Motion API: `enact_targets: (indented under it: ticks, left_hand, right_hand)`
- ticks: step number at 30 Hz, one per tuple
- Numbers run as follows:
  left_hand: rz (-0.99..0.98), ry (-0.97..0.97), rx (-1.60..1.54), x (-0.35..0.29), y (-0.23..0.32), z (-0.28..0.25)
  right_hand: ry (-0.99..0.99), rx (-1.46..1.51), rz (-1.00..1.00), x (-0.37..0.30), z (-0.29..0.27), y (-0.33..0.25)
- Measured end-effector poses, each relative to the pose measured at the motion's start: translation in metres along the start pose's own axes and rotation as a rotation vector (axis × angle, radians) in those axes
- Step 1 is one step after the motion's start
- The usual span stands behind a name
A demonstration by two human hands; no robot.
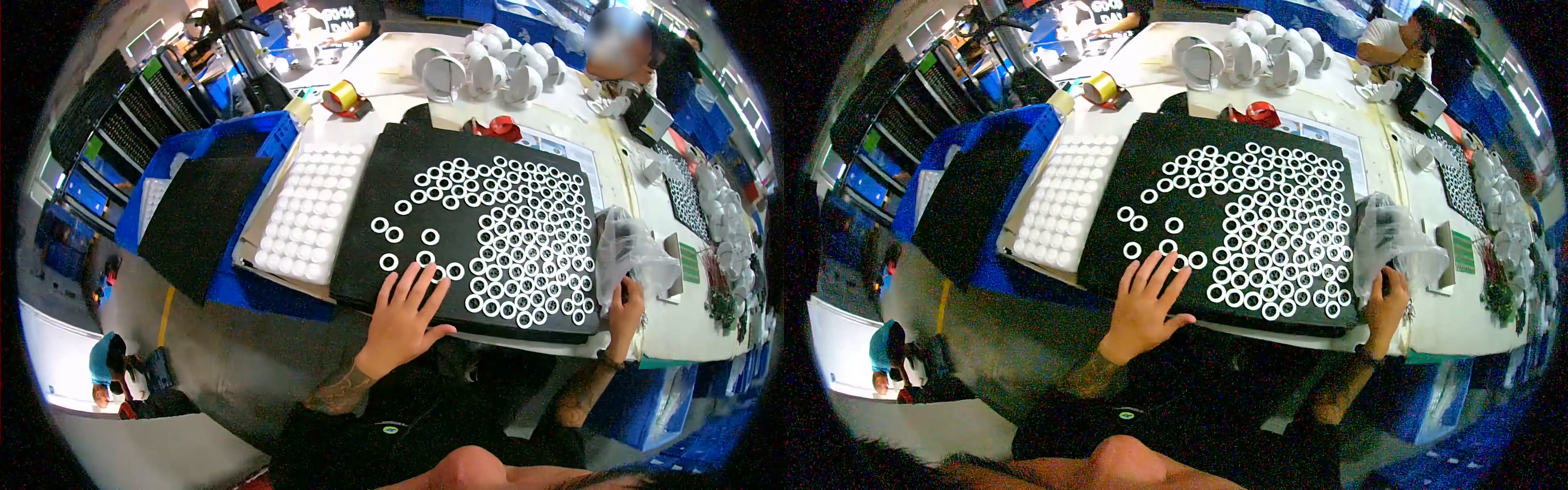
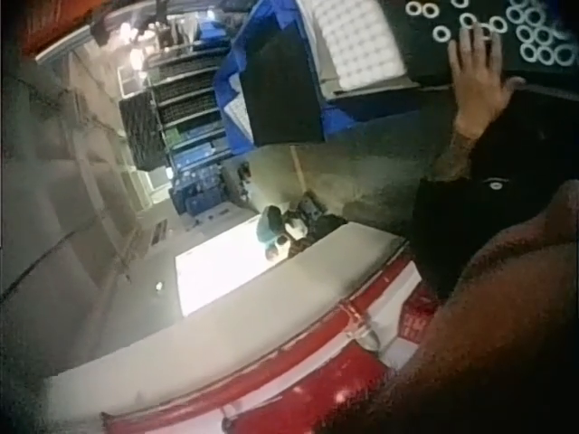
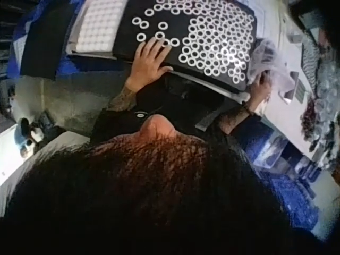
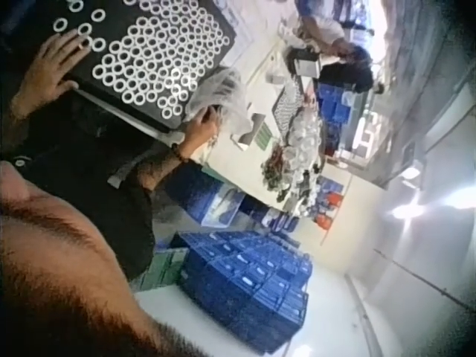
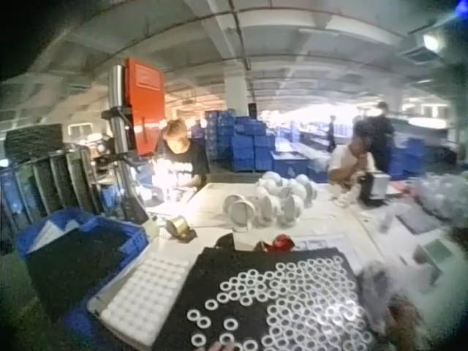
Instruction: Sort small white ring-like components from a foam board into a plastic tray.
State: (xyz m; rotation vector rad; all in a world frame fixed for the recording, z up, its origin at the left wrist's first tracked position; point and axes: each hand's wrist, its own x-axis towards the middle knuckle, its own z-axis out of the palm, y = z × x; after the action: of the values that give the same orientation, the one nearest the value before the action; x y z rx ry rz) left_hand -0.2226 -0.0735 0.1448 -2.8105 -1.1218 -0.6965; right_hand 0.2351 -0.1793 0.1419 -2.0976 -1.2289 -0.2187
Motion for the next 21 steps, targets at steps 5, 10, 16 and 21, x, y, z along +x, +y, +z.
enact_targets:
  ticks: [5,10,16,21]
  left_hand:
    - [-0.003,0.021,-0.016,0.006,-0.002,-0.014]
    - [0.018,0.104,-0.016,0.024,-0.026,-0.029]
    - [-0.122,0.249,0.147,0.092,-0.159,-0.07]
    - [-0.316,0.122,0.254,0.123,-0.292,-0.014]
  right_hand:
    - [-0.092,0.017,-0.058,0.001,-0.009,0.032]
    - [-0.083,-0.031,-0.065,0.003,-0.003,0.046]
    - [0.087,0.077,-0.042,-0.001,0.007,0.038]
    - [0.442,0.121,0.005,-0.025,-0.003,0.02]
